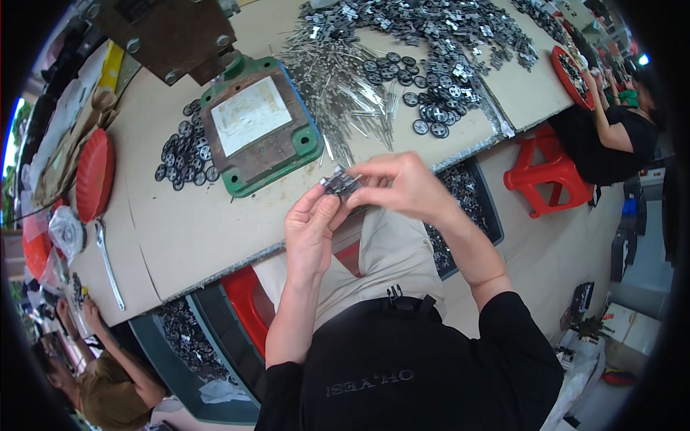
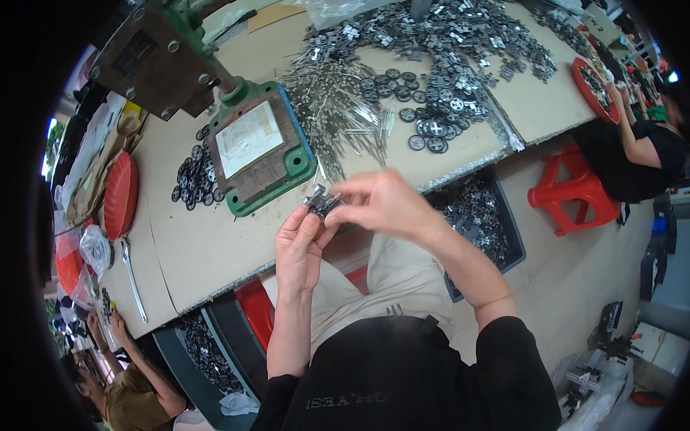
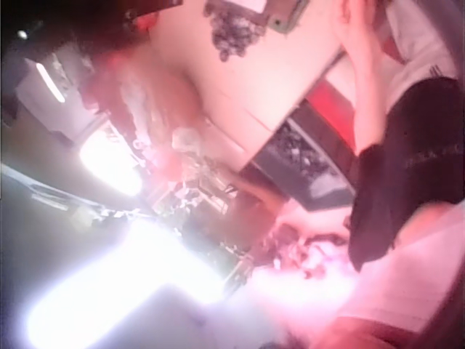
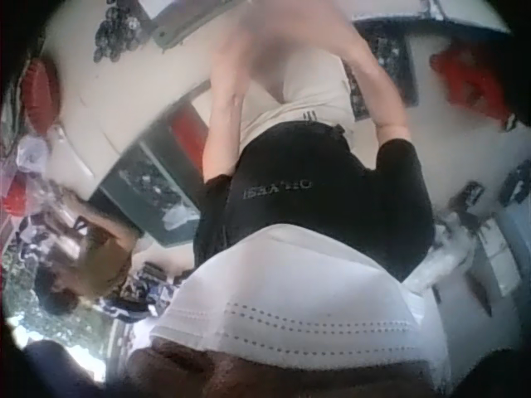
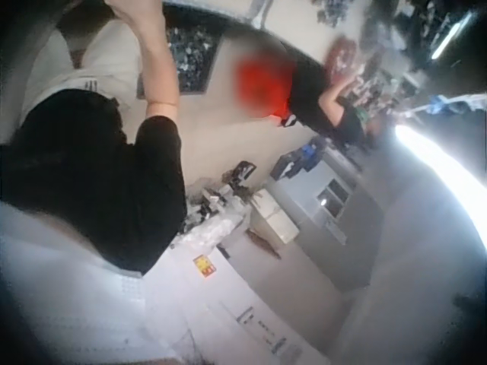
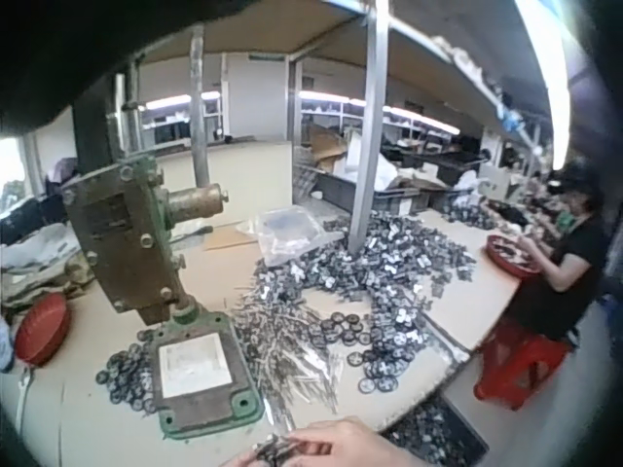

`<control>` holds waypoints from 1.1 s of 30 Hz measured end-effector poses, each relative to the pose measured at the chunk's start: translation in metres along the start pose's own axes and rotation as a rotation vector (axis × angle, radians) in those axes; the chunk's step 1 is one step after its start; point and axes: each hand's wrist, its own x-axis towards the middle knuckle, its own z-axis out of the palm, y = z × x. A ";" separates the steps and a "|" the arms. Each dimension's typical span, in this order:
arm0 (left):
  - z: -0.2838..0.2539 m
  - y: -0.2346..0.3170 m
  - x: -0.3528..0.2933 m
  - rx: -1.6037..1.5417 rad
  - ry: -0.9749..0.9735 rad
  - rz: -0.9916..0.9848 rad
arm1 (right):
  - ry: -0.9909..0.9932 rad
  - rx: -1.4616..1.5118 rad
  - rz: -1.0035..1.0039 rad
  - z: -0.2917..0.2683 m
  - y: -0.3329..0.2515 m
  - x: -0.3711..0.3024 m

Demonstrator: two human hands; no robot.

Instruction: The person assembles metal wheel components by hand, inserting metal pins and circular pieces into brackets, then positions the assembled parts into a benchtop press and operates the lever to press them.

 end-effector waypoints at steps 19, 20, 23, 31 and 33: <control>0.003 0.002 0.006 -0.008 -0.022 -0.070 | 0.330 -1.193 -0.190 -0.096 0.068 0.059; 0.002 0.002 0.006 -0.009 -0.027 -0.060 | 0.327 -1.192 -0.192 -0.094 0.065 0.058; 0.002 0.002 0.006 -0.022 -0.006 -0.040 | 0.538 -0.787 -0.304 -0.067 0.038 0.042; 0.007 0.000 0.004 -0.063 0.033 -0.055 | 0.333 0.537 0.074 0.013 0.010 -0.002; 0.007 0.000 0.005 -0.062 0.039 -0.050 | 0.340 0.505 0.083 0.016 0.008 -0.004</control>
